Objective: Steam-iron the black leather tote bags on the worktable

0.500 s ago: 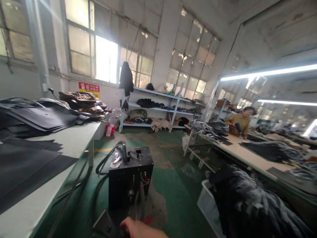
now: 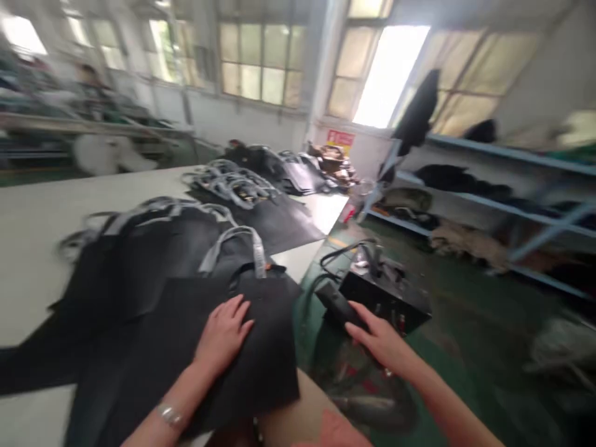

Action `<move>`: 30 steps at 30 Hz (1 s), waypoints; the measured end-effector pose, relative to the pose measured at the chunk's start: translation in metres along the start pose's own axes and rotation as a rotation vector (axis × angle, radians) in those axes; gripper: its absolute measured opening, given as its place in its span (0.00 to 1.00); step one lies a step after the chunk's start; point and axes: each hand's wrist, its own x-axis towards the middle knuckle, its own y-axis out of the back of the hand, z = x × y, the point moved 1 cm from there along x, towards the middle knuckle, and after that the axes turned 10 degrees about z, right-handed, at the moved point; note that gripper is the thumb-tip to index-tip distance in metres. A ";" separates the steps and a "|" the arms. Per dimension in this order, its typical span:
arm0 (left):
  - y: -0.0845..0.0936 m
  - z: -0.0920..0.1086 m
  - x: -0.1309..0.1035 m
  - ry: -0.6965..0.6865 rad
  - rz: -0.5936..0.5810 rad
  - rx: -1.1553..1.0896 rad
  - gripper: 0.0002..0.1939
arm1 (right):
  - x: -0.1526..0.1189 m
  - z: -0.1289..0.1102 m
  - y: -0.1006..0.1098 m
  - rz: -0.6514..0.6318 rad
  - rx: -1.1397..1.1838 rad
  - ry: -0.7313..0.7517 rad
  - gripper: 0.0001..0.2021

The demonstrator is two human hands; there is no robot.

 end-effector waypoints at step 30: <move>0.022 -0.005 -0.011 0.283 -0.049 0.027 0.20 | 0.113 -0.090 -0.087 -0.237 0.233 -0.019 0.31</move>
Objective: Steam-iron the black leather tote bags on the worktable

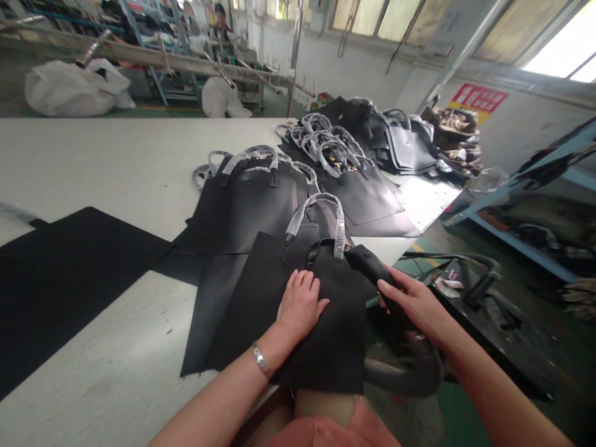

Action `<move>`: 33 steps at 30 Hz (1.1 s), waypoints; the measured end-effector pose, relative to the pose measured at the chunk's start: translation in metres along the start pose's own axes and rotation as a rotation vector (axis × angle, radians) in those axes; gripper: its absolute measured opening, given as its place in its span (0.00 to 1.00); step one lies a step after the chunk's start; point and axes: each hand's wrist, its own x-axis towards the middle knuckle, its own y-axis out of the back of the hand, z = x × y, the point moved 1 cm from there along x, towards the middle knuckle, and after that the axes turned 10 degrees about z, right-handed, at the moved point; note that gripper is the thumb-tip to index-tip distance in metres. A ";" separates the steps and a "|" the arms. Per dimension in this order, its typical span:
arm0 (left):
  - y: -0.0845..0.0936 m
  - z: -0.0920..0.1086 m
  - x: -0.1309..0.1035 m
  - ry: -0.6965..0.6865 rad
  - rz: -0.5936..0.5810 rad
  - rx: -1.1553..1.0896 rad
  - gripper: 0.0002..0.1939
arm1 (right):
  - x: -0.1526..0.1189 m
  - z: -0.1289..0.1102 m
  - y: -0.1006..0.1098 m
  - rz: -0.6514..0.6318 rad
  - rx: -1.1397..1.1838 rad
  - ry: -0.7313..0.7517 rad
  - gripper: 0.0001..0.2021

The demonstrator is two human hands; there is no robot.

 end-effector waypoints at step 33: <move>-0.003 0.011 -0.028 -0.220 0.085 -0.052 0.08 | 0.025 -0.033 -0.041 -0.487 -0.170 0.026 0.31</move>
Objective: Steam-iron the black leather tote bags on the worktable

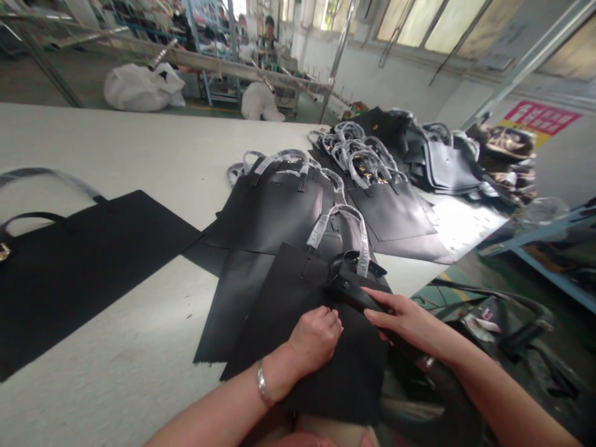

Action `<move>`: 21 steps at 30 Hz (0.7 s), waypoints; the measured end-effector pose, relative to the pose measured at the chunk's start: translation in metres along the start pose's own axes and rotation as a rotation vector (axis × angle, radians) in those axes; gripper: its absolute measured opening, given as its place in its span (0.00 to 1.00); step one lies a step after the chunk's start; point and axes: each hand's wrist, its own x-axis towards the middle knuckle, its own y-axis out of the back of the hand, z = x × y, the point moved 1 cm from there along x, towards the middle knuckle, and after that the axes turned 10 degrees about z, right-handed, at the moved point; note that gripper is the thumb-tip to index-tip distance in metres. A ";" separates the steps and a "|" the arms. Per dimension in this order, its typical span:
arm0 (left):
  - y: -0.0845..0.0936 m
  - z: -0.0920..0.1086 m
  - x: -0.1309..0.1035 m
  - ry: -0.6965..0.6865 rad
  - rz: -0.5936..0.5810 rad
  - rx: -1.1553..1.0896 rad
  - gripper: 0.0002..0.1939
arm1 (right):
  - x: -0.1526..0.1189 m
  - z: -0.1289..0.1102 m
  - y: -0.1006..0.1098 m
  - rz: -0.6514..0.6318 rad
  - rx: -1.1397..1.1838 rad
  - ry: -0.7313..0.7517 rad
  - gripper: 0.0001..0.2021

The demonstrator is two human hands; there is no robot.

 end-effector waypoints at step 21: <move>0.000 0.004 -0.006 -0.175 -0.128 -0.056 0.06 | -0.002 -0.033 -0.038 -0.042 -0.104 0.133 0.31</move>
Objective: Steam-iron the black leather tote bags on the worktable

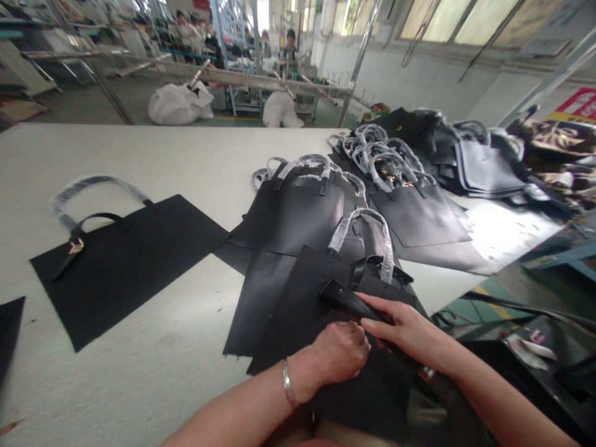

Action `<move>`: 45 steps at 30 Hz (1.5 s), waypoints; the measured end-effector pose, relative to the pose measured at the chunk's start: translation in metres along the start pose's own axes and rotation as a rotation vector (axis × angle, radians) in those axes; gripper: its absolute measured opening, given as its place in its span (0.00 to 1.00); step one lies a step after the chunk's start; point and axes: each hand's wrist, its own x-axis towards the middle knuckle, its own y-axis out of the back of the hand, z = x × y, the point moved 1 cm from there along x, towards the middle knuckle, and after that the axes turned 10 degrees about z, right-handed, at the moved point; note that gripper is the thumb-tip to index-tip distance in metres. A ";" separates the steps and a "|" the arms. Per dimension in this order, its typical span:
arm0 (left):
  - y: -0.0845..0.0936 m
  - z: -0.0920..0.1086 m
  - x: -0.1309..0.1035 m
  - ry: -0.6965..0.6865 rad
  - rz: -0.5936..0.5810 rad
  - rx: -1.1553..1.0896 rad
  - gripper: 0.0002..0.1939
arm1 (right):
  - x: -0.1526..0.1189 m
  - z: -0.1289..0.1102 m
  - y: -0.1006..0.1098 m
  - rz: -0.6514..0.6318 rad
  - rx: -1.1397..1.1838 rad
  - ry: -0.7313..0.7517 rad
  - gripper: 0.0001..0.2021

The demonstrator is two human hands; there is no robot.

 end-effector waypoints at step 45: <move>0.045 -0.060 0.018 0.706 -0.038 0.452 0.26 | -0.079 0.073 0.069 0.564 0.318 -0.150 0.30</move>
